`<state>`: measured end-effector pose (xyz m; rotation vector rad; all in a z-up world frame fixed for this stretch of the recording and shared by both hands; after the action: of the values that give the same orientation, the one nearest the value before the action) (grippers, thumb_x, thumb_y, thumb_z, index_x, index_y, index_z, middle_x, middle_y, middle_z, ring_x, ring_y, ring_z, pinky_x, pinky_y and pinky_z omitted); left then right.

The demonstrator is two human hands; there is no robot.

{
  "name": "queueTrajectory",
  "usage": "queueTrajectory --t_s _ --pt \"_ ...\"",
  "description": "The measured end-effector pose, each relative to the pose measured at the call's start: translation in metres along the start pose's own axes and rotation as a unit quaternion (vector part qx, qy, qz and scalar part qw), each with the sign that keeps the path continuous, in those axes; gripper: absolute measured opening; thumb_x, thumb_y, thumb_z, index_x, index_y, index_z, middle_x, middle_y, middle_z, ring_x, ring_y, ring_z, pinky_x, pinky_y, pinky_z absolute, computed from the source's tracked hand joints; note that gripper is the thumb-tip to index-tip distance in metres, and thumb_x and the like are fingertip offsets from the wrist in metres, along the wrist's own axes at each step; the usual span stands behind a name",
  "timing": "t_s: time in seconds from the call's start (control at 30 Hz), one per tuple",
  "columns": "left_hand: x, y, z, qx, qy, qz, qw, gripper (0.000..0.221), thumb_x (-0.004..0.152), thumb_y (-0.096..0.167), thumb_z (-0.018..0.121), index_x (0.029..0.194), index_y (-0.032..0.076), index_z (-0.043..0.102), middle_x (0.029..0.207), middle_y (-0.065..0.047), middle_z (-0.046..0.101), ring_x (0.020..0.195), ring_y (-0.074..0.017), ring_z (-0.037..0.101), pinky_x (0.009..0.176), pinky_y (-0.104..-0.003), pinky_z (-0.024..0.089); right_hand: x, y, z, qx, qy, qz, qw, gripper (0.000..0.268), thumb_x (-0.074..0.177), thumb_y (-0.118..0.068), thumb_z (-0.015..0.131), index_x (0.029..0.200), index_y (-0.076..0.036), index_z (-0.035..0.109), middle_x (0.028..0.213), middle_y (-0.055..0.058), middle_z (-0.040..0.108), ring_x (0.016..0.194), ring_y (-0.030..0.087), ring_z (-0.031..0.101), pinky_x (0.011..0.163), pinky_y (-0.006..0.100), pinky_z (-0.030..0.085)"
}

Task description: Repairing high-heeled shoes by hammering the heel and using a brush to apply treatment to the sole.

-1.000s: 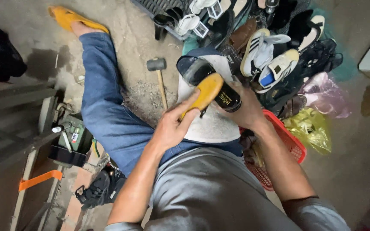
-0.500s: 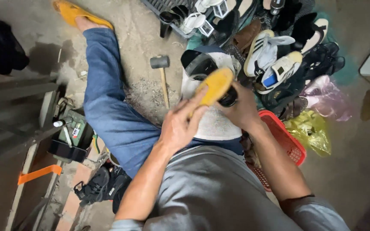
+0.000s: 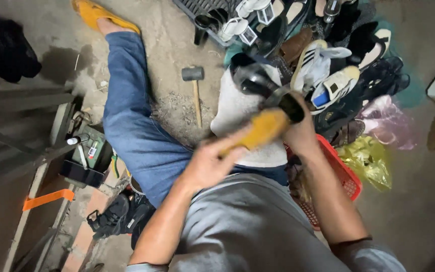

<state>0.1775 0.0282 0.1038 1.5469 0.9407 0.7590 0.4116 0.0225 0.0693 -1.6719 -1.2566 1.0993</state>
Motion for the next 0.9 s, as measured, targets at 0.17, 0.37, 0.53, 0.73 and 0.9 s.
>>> queueTrajectory --t_s 0.17,0.37,0.53,0.73,0.9 --pt "0.021 -0.032 -0.012 -0.003 0.082 -0.019 0.996 0.04 0.101 0.013 0.064 0.142 0.014 0.061 0.134 -0.017 0.067 0.125 -0.0334 0.061 0.107 -0.048 0.05 -0.006 -0.016 0.009 0.287 0.018 0.005 0.958 0.046 0.099 -0.044 0.061 0.103 0.001 0.068 0.094 0.022 0.073 0.106 0.03 0.073 0.095 0.04 0.06" --pt "0.029 -0.026 0.041 0.021 0.104 0.029 0.994 0.047 0.097 0.019 0.073 0.143 0.024 0.062 0.126 -0.011 0.073 0.119 -0.0265 0.069 0.095 -0.039 0.059 -0.013 0.006 0.01 0.476 0.074 0.144 0.864 0.079 0.09 -0.077 0.045 0.115 -0.006 0.066 0.102 0.016 0.073 0.104 0.03 0.073 0.103 0.046 0.058" --pt "0.029 -0.056 0.023 0.227 0.128 0.097 0.961 0.045 0.098 0.037 0.071 0.142 0.033 0.062 0.094 -0.003 0.075 0.082 -0.0257 0.075 0.065 -0.041 0.061 -0.016 -0.003 0.016 0.484 0.073 0.163 0.857 0.081 0.088 -0.08 0.042 0.12 -0.009 0.066 0.095 0.018 0.074 0.103 0.033 0.075 0.1 0.046 0.058" --pt "0.05 -0.092 0.025 0.04 0.164 0.071 0.983 0.046 0.105 0.021 0.065 0.15 0.022 0.056 0.103 -0.017 0.074 0.085 -0.0258 0.074 0.062 -0.033 0.06 -0.014 0.01 0.006 0.472 0.057 0.176 0.862 0.09 0.088 -0.079 0.041 0.127 -0.003 0.068 0.086 0.017 0.072 0.095 0.032 0.076 0.094 0.044 0.061" --pt "0.036 -0.062 0.016 0.04 0.117 0.006 0.992 0.042 0.105 0.022 0.064 0.146 0.02 0.058 0.116 -0.02 0.073 0.089 -0.0289 0.075 0.072 -0.037 0.064 -0.01 0.013 0.0 0.477 0.063 0.173 0.859 0.08 0.091 -0.073 0.042 0.123 -0.004 0.069 0.083 0.02 0.071 0.091 0.037 0.077 0.091 0.046 0.062"
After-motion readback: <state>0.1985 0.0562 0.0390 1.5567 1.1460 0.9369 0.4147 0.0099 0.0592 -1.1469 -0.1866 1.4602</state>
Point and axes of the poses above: each hand's wrist, its own x-axis towards the middle knuckle, its own z-axis out of the palm, y = z × x, the point moved 1 cm from there along x, towards the middle knuckle
